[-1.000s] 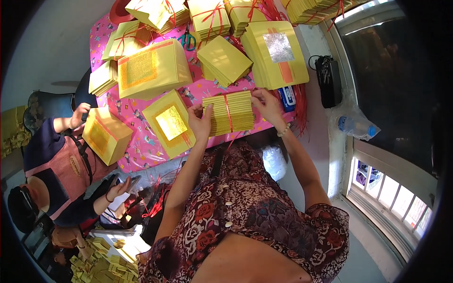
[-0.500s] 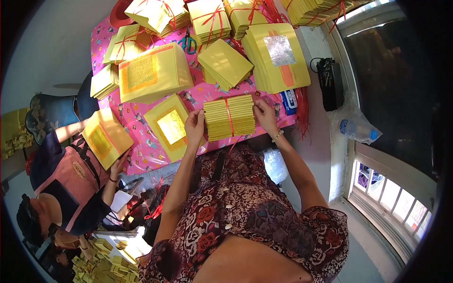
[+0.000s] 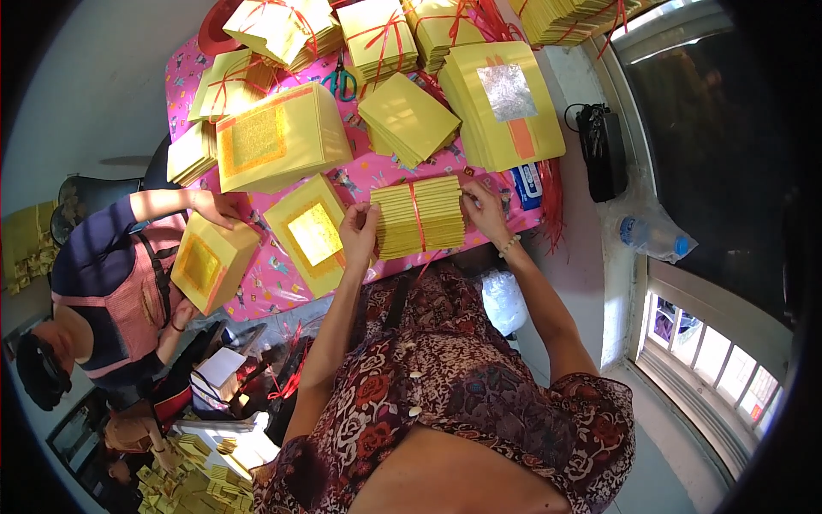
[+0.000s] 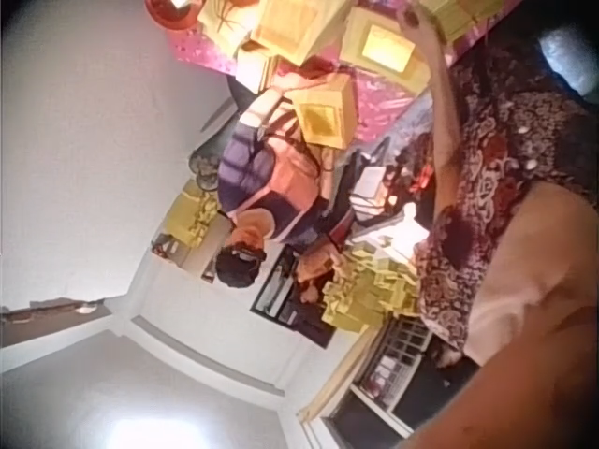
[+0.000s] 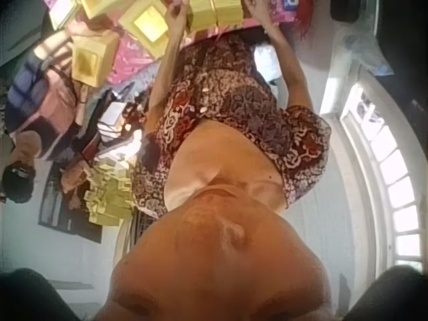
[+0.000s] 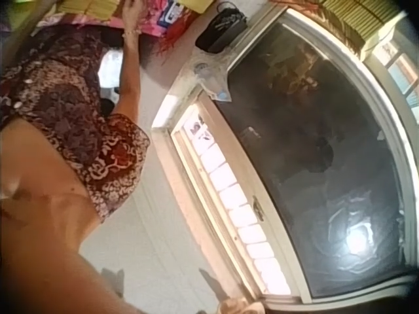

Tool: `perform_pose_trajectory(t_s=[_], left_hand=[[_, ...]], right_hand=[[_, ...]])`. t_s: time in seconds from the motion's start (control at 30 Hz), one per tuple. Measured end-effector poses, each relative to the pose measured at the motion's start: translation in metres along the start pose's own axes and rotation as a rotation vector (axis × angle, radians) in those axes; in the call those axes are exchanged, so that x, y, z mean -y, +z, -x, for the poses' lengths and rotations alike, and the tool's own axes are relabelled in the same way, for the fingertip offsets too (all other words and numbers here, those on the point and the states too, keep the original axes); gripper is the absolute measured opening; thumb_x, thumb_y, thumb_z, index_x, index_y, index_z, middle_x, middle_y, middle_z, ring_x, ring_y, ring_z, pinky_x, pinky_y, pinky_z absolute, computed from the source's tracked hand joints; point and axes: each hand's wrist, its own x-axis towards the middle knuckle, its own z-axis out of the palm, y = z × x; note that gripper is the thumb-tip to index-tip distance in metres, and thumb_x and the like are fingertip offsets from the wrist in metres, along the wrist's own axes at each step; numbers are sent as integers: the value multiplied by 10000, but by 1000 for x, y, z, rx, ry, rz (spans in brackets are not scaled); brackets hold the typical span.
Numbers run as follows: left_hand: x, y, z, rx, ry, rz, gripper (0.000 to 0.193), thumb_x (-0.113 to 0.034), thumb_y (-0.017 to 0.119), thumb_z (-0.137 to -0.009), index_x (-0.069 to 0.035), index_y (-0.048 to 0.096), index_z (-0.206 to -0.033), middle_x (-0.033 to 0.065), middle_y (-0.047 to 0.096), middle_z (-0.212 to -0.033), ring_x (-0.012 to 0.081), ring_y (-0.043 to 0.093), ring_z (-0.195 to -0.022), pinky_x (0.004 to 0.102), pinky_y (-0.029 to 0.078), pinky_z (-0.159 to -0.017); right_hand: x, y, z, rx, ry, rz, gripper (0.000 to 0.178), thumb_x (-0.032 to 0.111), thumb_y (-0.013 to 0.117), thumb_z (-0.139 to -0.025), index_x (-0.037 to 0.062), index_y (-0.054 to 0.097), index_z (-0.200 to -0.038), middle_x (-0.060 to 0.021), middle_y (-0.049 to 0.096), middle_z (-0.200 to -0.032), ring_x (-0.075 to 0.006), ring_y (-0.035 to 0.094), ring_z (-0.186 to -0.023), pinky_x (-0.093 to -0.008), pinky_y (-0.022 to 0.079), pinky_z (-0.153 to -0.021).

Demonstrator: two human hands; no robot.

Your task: Bundling and tying stacks of yellow joss paper with red string.

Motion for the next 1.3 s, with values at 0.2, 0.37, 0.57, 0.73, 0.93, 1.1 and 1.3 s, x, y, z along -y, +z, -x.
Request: perform_pose_trajectory(t_s=[0.2, 0.37, 0.57, 0.73, 0.93, 1.1, 1.3], left_hand=[[9, -1, 6, 51, -11, -99, 167, -195, 565, -949, -29, 577, -965, -4, 589, -895, 67, 505, -839, 218, 408, -771], [9, 2, 7, 70, 50, -180, 212, -181, 521, -966, -18, 523, -1102, 17, 555, -976, 93, 493, -901, 234, 404, -816], [5, -3, 5, 138, 76, -182, 277, -188, 534, -956, -15, 512, -1172, 52, 575, -988, 128, 526, -910, 260, 423, -831], [5, -11, -2, 227, -14, -107, 261, -184, 518, -966, -22, 532, -1169, 30, 580, -1022, 110, 522, -943, 250, 410, -862], [2, -27, -12, 260, -89, -188, 249, -231, 469, -995, -50, 581, -1124, -40, 588, -933, 44, 514, -857, 203, 418, -764], [-14, -27, -15, 376, -167, -147, 278, -230, 489, -988, -18, 593, -1134, -11, 624, -997, 64, 543, -932, 214, 426, -836], [-3, -22, 1, 253, -134, -93, 258, -247, 541, -965, -16, 597, -1064, -7, 604, -952, 58, 536, -851, 219, 439, -774]], right_hand=[[7, -8, -3, 89, -38, 8, 162, 20, 590, -831, 12, 572, -992, -144, 618, -914, -308, 631, -850, -355, 494, -694], [13, -6, -10, 44, -10, 61, 138, 27, 591, -839, 9, 568, -973, -160, 609, -900, -342, 616, -826, -366, 483, -688], [20, -5, 0, 19, 0, 91, 122, 6, 572, -847, 5, 573, -970, -163, 611, -899, -342, 617, -817, -366, 481, -681], [8, 2, 6, -34, 35, 29, 125, 17, 585, -845, 5, 593, -969, -155, 621, -878, -327, 626, -805, -355, 484, -675], [8, -2, 0, 35, 18, 40, 124, 48, 599, -851, 8, 609, -967, -140, 636, -884, -312, 637, -801, -342, 488, -665], [-4, 0, 1, -1, 36, 29, 142, 70, 605, -855, 21, 629, -985, -124, 656, -917, -295, 650, -809, -331, 497, -675], [14, 11, -1, -112, 81, -3, 164, 74, 578, -876, 10, 636, -1016, -146, 672, -913, -274, 662, -810, -321, 505, -681]])
